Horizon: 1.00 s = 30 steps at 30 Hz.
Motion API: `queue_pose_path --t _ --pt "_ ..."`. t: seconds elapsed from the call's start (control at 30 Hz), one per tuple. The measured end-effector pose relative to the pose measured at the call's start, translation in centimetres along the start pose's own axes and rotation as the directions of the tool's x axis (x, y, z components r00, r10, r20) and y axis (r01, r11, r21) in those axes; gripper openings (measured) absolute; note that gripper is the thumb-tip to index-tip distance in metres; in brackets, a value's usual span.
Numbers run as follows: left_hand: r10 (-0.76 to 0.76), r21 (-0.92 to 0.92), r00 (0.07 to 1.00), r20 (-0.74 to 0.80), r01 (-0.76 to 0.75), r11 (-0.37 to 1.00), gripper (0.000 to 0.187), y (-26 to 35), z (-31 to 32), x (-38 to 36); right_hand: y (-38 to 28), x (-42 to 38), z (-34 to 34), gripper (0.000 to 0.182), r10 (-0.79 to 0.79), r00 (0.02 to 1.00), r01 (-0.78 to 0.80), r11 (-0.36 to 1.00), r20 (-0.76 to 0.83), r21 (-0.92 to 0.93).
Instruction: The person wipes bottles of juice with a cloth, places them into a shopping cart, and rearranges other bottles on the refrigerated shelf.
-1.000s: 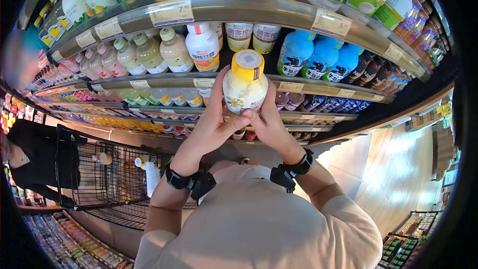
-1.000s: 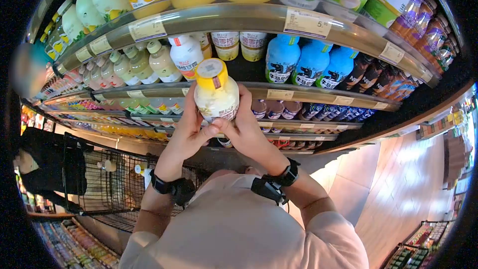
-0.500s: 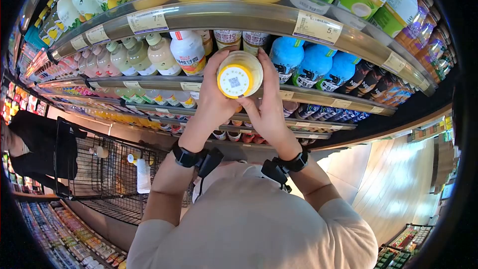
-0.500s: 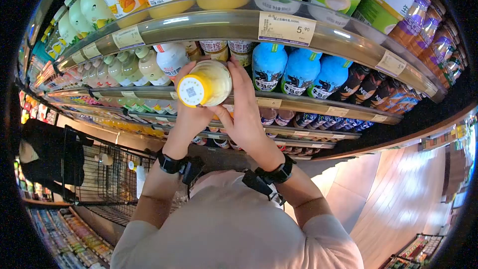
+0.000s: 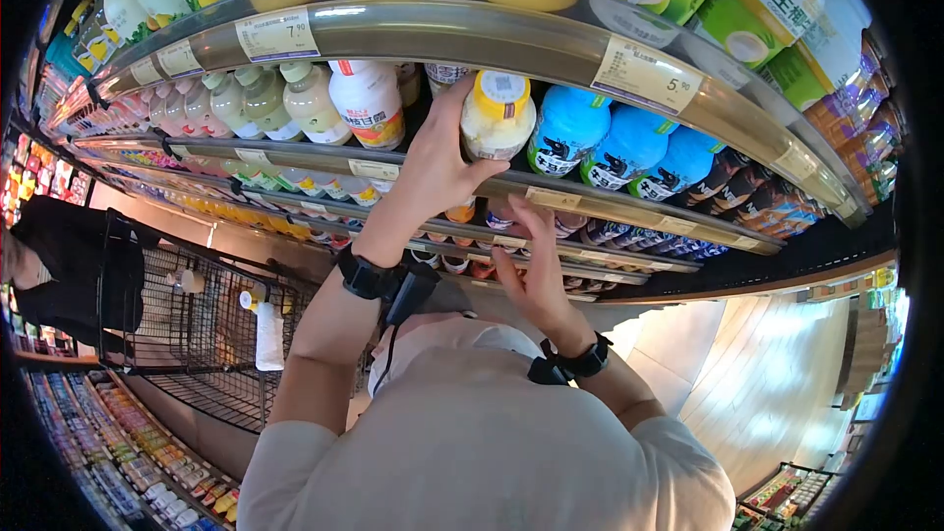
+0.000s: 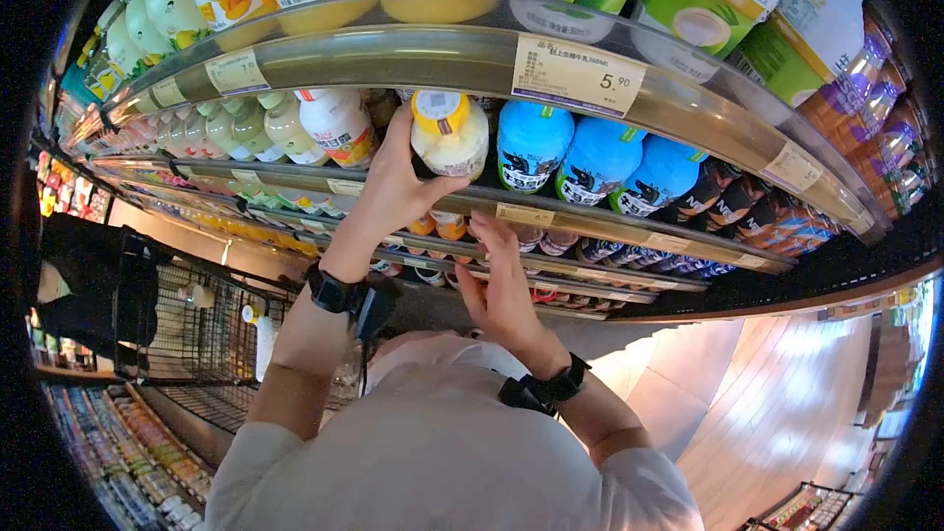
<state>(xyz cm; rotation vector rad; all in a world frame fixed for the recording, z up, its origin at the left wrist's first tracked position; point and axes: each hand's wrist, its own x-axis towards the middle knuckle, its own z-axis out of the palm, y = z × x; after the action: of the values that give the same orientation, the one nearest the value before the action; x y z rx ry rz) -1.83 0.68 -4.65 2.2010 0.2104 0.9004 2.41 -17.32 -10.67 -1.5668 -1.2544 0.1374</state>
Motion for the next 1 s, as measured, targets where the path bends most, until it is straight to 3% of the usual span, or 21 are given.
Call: queue_pose_path --t 0.03,0.1,0.4,0.6,0.67,0.77,0.8,0.87,1.0 --pt "-0.002 -0.002 1.000 -0.003 0.002 1.000 0.083 -0.4 0.3 0.2 0.0 -0.1 0.1 0.060 0.006 1.000 -0.006 0.999 0.004 0.045" --pt "-0.073 -0.175 0.997 0.030 0.077 0.982 0.086 -1.3 0.7 0.4 0.0 -0.2 0.1 0.060 0.013 1.000 -0.014 0.996 0.012 0.088" --pt "-0.063 -0.168 0.988 0.139 0.086 0.982 0.089 -1.7 0.3 0.7 0.3 -0.1 0.2 0.060 0.113 0.992 -0.120 0.978 0.046 0.169" --pt "-0.004 -0.042 0.994 0.107 0.008 0.999 0.099 -1.2 0.2 -0.2 0.0 0.0 0.9 0.060 0.053 0.994 -0.063 0.993 0.092 0.105" --pt "-0.008 -0.074 0.998 0.055 0.012 0.997 0.098 -1.6 0.1 -1.6 -0.3 0.0 1.4 0.061 0.073 0.997 -0.076 0.990 0.028 0.122" --pt "-0.003 -0.057 0.990 0.141 0.011 0.998 0.087 0.0 -2.6 -4.8 -0.3 -0.1 2.2 0.060 0.047 0.999 -0.048 0.996 0.022 0.070" --pt "0.037 0.043 0.985 0.168 -0.045 0.998 0.079 0.6 -3.7 -6.2 -0.3 -0.1 2.7 0.060 0.045 0.998 -0.049 0.995 0.046 0.085" --pt "0.030 -0.047 0.974 0.227 -0.019 0.999 0.067 -0.3 -5.0 -9.7 -0.3 -0.1 4.3 0.058 0.059 0.996 -0.067 0.989 0.070 0.131" --pt "-0.232 0.022 0.932 0.280 0.235 0.972 0.055 -1.8 -8.9 -17.0 -1.2 0.7 7.8 0.046 -0.022 0.976 -0.004 0.993 0.216 0.120"
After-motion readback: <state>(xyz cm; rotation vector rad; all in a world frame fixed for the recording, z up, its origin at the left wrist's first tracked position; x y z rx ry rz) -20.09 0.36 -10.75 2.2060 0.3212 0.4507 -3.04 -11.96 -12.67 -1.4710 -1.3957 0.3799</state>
